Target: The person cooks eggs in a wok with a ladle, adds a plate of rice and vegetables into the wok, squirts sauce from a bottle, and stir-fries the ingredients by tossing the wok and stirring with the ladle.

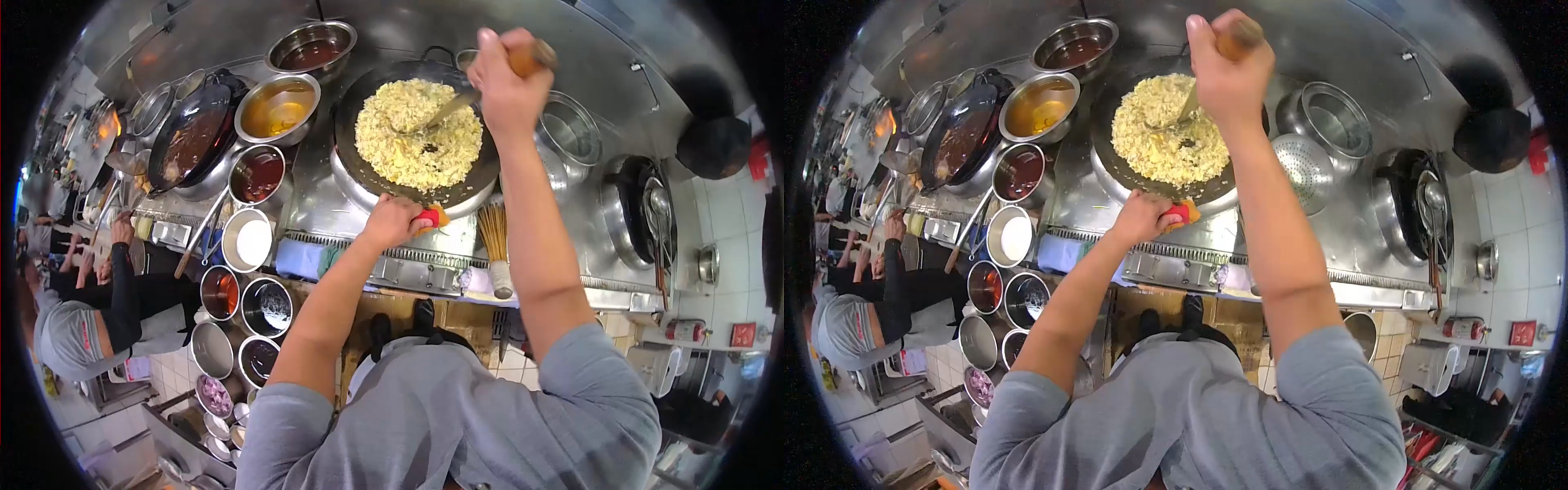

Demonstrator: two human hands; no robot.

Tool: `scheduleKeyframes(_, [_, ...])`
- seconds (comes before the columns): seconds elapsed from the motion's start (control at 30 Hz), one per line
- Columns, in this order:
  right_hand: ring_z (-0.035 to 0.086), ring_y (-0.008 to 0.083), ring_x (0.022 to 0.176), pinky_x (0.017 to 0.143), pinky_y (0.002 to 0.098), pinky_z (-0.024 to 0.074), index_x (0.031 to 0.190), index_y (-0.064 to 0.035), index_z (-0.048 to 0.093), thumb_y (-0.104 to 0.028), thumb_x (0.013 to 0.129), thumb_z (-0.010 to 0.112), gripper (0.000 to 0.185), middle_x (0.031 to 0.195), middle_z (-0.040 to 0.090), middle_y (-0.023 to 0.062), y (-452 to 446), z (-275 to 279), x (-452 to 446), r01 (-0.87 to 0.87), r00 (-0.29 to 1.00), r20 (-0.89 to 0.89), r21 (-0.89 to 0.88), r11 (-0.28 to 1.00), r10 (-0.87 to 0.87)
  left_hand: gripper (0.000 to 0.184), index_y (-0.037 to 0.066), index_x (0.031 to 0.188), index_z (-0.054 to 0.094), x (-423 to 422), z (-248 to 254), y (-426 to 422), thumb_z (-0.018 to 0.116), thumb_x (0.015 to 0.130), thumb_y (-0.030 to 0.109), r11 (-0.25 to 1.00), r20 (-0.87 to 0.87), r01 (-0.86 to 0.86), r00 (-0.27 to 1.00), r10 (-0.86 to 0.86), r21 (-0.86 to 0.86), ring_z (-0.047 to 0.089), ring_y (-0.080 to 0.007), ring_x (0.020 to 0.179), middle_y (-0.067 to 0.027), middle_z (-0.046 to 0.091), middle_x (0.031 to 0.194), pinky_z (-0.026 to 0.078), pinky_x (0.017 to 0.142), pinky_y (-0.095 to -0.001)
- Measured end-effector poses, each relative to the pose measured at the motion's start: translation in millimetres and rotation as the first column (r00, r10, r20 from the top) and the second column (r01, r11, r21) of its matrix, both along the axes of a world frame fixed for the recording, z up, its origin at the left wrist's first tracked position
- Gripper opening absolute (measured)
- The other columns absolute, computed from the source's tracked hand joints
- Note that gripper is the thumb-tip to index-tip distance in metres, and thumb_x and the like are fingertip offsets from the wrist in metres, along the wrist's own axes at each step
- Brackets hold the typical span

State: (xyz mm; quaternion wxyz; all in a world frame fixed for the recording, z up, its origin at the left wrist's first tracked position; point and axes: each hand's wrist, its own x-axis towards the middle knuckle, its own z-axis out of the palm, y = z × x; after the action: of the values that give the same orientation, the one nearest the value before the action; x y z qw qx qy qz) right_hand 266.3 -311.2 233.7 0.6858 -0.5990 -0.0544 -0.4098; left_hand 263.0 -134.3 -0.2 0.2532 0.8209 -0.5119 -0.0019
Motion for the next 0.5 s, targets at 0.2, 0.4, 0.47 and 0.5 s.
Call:
scheduleKeyframes(0.2, [0.043, 0.0082, 0.051, 0.049, 0.0277, 0.0360, 0.062, -0.0088, 0.046, -0.014, 0.088, 0.064, 0.032, 0.055, 0.044, -0.0035, -47.8, -38.6, 28.4, 0.182, 0.969, -0.026, -0.599, 0.780, -0.246, 0.038, 0.009, 0.088, 0.066, -3.2, -2.8, -7.0, 0.061, 0.087, 0.047, 0.995, -0.038, -0.045, 0.998, 0.048, 0.089, 0.063, -0.0303, 0.084, -0.0115, 0.066, 0.085, 0.044, 0.078, -0.0468])
scheduleKeyframes(0.4, [0.034, 0.0087, 0.040, 0.042, 0.0260, 0.0308, 0.068, -0.0099, 0.043, -0.014, 0.094, 0.061, 0.032, 0.052, 0.037, -0.0049, -104.6, 17.0, 32.4, 0.035, 0.999, -0.031, -0.068, 0.997, -0.038, 0.038, 0.008, 0.092, 0.066, 9.4, -2.8, -2.1, 0.066, 0.083, 0.045, 1.000, -0.305, -0.001, 0.952, -0.001, -0.008, 0.063, -0.0323, 0.089, -0.0114, 0.068, 0.090, 0.046, 0.082, -0.0471])
scheduleKeyframes(0.47, [0.032, 0.0076, 0.041, 0.041, 0.0261, 0.0290, 0.072, -0.0102, 0.043, -0.013, 0.093, 0.062, 0.029, 0.052, 0.036, -0.0038, -70.7, -43.7, 46.5, 0.153, 0.985, 0.104, -0.113, 0.982, -0.141, 0.036, 0.009, 0.093, 0.067, 7.1, -3.6, -2.2, 0.065, 0.084, 0.045, 1.000, -0.278, -0.008, 0.961, 0.015, 0.027, 0.064, -0.0314, 0.091, -0.0111, 0.068, 0.091, 0.046, 0.083, -0.0463])
scheduleKeyframes(0.5, [0.032, 0.0076, 0.041, 0.041, 0.0261, 0.0290, 0.072, -0.0102, 0.043, -0.013, 0.093, 0.062, 0.029, 0.052, 0.036, -0.0038, -62.6, -26.8, 60.5, 0.144, 0.984, 0.118, -0.115, 0.983, -0.130, 0.034, 0.008, 0.088, 0.068, 11.6, -7.5, -6.4, 0.066, 0.084, 0.042, 0.999, -0.156, -0.033, 0.987, 0.026, -0.042, 0.064, -0.0332, 0.086, -0.0126, 0.067, 0.086, 0.048, 0.078, -0.0454])
